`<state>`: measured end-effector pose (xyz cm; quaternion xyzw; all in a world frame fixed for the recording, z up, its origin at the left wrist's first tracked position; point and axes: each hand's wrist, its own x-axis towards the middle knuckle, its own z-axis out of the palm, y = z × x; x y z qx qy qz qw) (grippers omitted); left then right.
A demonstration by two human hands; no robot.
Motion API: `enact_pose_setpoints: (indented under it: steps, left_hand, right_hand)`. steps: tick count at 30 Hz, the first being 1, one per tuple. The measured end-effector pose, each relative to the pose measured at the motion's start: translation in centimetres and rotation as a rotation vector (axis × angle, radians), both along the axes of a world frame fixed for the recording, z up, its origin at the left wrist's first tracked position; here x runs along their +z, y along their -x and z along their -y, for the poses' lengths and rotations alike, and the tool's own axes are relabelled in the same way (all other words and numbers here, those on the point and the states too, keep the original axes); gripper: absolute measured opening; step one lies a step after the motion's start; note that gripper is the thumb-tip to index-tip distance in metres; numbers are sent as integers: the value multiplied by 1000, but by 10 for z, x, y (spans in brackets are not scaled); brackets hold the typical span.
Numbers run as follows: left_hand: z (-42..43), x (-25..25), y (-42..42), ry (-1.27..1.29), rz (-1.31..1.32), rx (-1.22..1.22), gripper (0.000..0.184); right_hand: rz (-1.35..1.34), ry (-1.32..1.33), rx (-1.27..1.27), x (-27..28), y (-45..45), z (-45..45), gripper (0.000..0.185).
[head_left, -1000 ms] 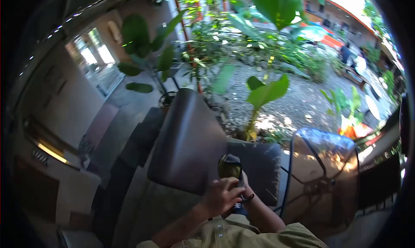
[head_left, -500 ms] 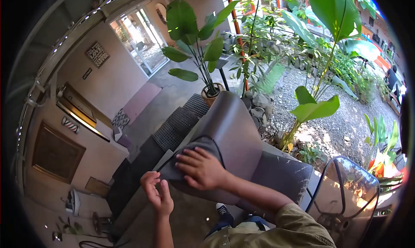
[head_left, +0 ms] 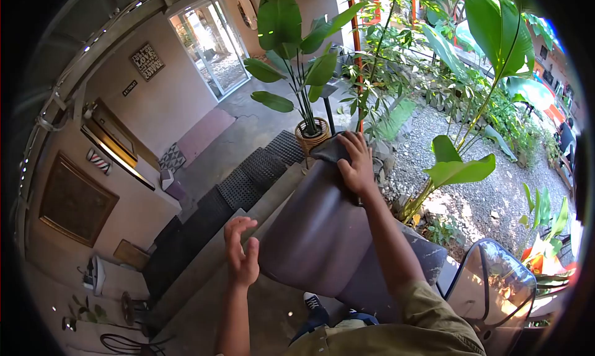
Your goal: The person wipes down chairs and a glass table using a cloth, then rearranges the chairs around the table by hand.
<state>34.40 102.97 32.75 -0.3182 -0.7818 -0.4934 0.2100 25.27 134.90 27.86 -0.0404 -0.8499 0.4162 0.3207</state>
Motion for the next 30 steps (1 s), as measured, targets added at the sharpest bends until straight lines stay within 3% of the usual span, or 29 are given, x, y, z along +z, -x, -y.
enact_pose_setpoints:
  steps: [5, 10, 13, 15, 20, 27, 30]
  left_hand:
    - [3, -19, 5, -297, 294, -15, 49]
    - [10, -27, 11, -473, 355, -136, 59]
    - [11, -5, 7, -530, 423, -154, 59]
    - [16, 7, 7, -781, 478, -115, 55]
    - [5, 20, 7, -1096, 488, -152, 45]
    - [-18, 21, -5, -698, 403, -123, 35]
    - [-17, 20, -11, -453, 338, -70, 33]
  right_hand:
    - [-81, -97, 179, 0, -49, 56, 66]
    - [-130, -220, 416, 22, -130, 159, 66]
    - [-105, -256, 576, 13, -159, 191, 66]
    - [-207, -296, 575, 9, -160, 193, 64]
    - [-303, -337, 681, 3, -135, 160, 59]
    - [-246, -349, 482, 25, -60, 58, 50]
    - [-196, -365, 245, 23, -18, 7, 46]
